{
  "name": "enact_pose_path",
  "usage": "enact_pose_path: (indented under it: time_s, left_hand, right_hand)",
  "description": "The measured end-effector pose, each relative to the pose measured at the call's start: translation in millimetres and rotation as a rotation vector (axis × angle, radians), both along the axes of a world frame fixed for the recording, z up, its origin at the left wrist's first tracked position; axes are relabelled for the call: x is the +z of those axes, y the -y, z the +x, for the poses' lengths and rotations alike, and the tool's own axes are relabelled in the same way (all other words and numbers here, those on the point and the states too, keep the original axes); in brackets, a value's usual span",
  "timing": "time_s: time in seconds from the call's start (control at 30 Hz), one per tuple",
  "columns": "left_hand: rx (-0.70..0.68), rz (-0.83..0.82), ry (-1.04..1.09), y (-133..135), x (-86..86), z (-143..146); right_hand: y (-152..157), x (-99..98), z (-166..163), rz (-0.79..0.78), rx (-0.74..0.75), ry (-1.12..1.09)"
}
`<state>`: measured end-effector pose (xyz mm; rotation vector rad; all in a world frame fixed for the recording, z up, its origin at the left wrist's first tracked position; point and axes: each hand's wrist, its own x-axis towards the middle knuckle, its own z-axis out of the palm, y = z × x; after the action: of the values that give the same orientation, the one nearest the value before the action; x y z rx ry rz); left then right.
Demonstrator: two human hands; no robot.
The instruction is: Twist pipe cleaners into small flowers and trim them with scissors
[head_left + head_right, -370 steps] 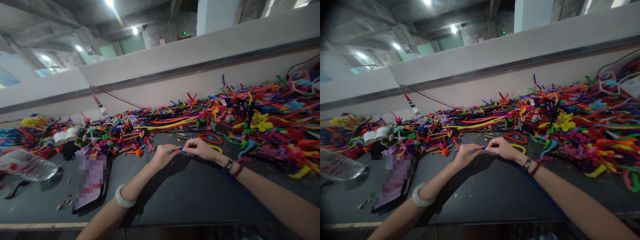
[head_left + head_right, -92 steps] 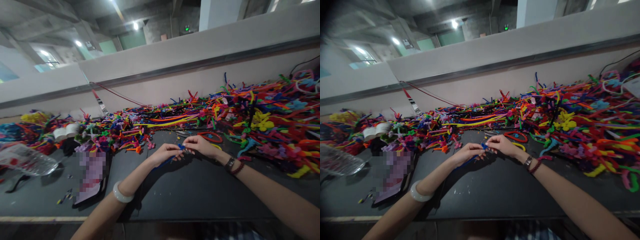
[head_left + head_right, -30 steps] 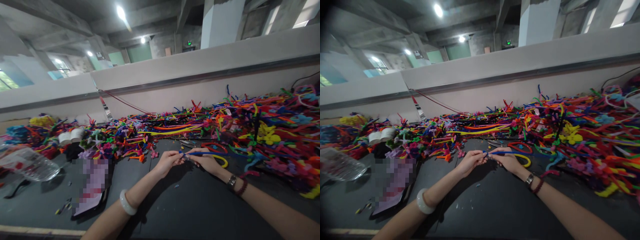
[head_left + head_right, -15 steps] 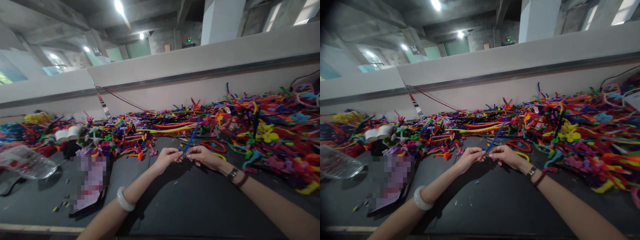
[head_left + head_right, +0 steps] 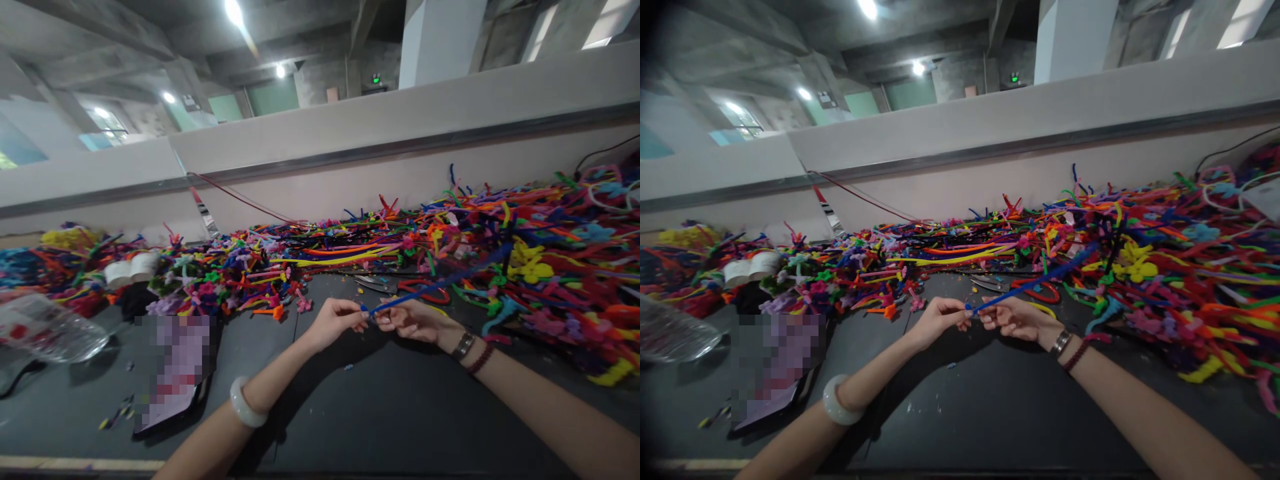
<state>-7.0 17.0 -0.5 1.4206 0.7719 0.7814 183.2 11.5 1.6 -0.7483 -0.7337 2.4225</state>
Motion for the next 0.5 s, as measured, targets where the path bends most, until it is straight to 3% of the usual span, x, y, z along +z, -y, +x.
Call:
enact_pose_path:
  time_s: [0.17, 0.4, 0.5]
  left_hand:
    - [-0.008, -0.057, 0.010, 0.8, 1.2, -0.4]
    - [-0.077, -0.315, 0.155, 0.9, 0.0, -1.9]
    - [-0.100, -0.391, 0.181, 0.8, 0.3, -2.2]
  right_hand:
    - [2.8, 4.4, -4.2, 0.047, -0.045, 0.009]
    - [3.8, 5.3, -8.6, 0.162, -0.118, 0.088]
    - [3.6, 2.9, -9.3, 0.229, -0.220, 0.177]
